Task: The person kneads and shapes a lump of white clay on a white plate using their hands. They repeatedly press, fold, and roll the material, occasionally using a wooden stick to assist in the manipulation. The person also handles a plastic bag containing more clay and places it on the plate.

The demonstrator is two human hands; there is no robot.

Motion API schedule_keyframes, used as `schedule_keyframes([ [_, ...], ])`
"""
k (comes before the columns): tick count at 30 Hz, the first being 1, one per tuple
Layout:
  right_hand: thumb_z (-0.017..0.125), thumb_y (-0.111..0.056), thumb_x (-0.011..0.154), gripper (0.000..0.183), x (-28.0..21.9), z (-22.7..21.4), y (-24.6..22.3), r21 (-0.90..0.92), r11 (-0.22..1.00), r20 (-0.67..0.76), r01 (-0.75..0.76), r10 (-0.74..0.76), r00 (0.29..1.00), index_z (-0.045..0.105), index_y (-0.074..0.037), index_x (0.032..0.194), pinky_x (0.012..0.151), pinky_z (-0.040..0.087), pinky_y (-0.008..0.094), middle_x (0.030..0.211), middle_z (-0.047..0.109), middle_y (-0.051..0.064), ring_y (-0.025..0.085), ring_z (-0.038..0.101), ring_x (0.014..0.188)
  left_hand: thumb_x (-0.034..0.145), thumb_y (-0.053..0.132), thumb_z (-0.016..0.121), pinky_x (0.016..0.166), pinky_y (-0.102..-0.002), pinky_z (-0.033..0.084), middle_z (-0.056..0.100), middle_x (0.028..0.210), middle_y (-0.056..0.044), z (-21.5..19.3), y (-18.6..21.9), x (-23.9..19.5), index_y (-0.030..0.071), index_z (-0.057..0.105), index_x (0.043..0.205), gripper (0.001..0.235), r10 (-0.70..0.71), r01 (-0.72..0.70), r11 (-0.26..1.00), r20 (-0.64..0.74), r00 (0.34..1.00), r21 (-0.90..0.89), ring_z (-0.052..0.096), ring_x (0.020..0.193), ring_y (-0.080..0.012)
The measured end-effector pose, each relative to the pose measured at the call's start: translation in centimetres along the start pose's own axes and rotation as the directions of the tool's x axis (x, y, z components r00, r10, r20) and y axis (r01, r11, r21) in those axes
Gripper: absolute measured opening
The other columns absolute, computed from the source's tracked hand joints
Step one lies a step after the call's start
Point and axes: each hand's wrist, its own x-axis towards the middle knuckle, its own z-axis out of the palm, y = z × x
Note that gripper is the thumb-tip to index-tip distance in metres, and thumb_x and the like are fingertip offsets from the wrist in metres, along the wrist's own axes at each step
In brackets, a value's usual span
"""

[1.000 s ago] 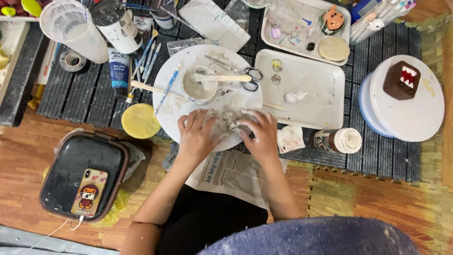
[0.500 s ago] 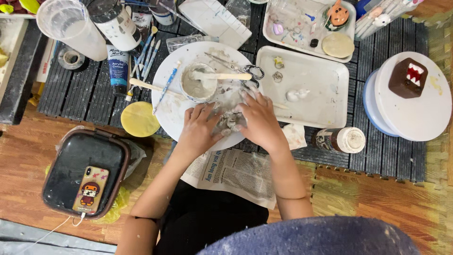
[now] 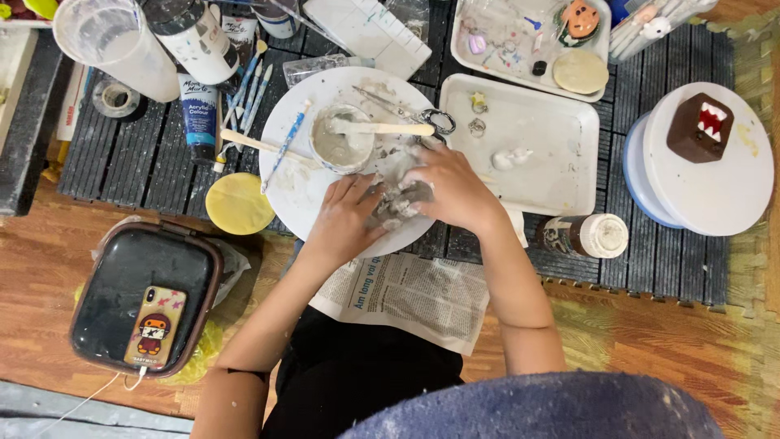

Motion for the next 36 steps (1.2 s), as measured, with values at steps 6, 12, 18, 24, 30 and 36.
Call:
schedule_keyframes([
  [6,0.084,-0.015,0.064,0.028,1.8,-0.7,-2.0,-0.172,0.984,0.011,-0.057,0.059,0.998,0.078,-0.016,0.091,0.108,0.035,0.051,0.143,0.057,0.009,0.035,0.045,0.134,0.075,0.023,0.087,0.104,-0.048,0.046,0.061,0.130,-0.022,0.7,0.3,0.3,0.002,0.074,0.107,0.040,-0.043,0.038,0.998,-0.102,0.994,-0.050,0.058,0.121,-0.0401],
  [12,0.084,-0.010,0.054,0.030,3.5,0.3,-2.5,-0.353,0.932,-0.032,-0.085,0.079,0.996,0.079,-0.009,0.084,0.108,0.035,0.051,0.108,0.067,0.014,0.034,0.052,0.122,0.074,0.015,0.085,0.100,-0.045,0.050,0.066,0.125,-0.019,2.2,0.5,0.2,0.001,0.076,0.104,0.035,-0.126,0.097,0.983,-0.192,0.973,-0.153,0.060,0.120,-0.0384],
  [18,0.082,-0.008,0.062,0.028,4.9,1.6,-3.0,-0.439,0.893,-0.024,-0.103,0.104,0.994,0.077,0.001,0.088,0.108,0.037,0.051,0.114,0.065,0.021,0.037,0.054,0.121,0.080,0.012,0.083,0.099,-0.044,0.052,0.069,0.123,-0.018,1.7,-0.3,-0.6,0.000,0.075,0.111,0.034,-0.148,0.109,0.967,-0.160,0.976,-0.230,0.063,0.117,-0.0382],
  [24,0.082,-0.011,0.068,0.031,-0.3,2.1,-3.7,-0.225,0.974,-0.242,-0.021,-0.034,0.970,0.073,-0.006,0.098,0.117,0.027,0.054,0.148,0.052,0.020,0.041,0.037,0.143,0.083,0.016,0.082,0.101,-0.045,0.050,0.064,0.131,-0.024,0.6,0.0,-0.8,-0.004,0.071,0.116,0.040,-0.063,0.020,0.971,-0.178,0.982,-0.237,0.060,0.121,-0.0419],
  [30,0.082,-0.021,0.083,0.043,-4.9,2.4,-2.5,0.003,0.995,-0.310,-0.099,0.095,0.946,0.068,-0.016,0.123,0.123,0.026,0.053,0.154,0.051,0.010,0.034,0.037,0.150,0.086,0.020,0.080,0.099,-0.045,0.052,0.065,0.132,-0.024,0.7,0.0,-1.1,0.002,0.076,0.111,0.031,-0.060,0.002,0.975,-0.258,0.964,-0.220,0.062,0.120,-0.0411],
  [36,0.087,-0.018,0.068,0.055,-3.2,3.4,-2.9,-0.078,0.991,-0.282,-0.104,0.078,0.956,0.067,-0.012,0.120,0.113,0.023,0.060,0.148,0.046,0.022,0.046,0.032,0.142,0.081,0.027,0.085,0.098,-0.047,0.050,0.065,0.127,-0.021,1.0,-0.4,-1.2,0.003,0.075,0.106,0.036,-0.010,-0.008,0.998,-0.304,0.953,-0.058,0.063,0.116,-0.0394],
])
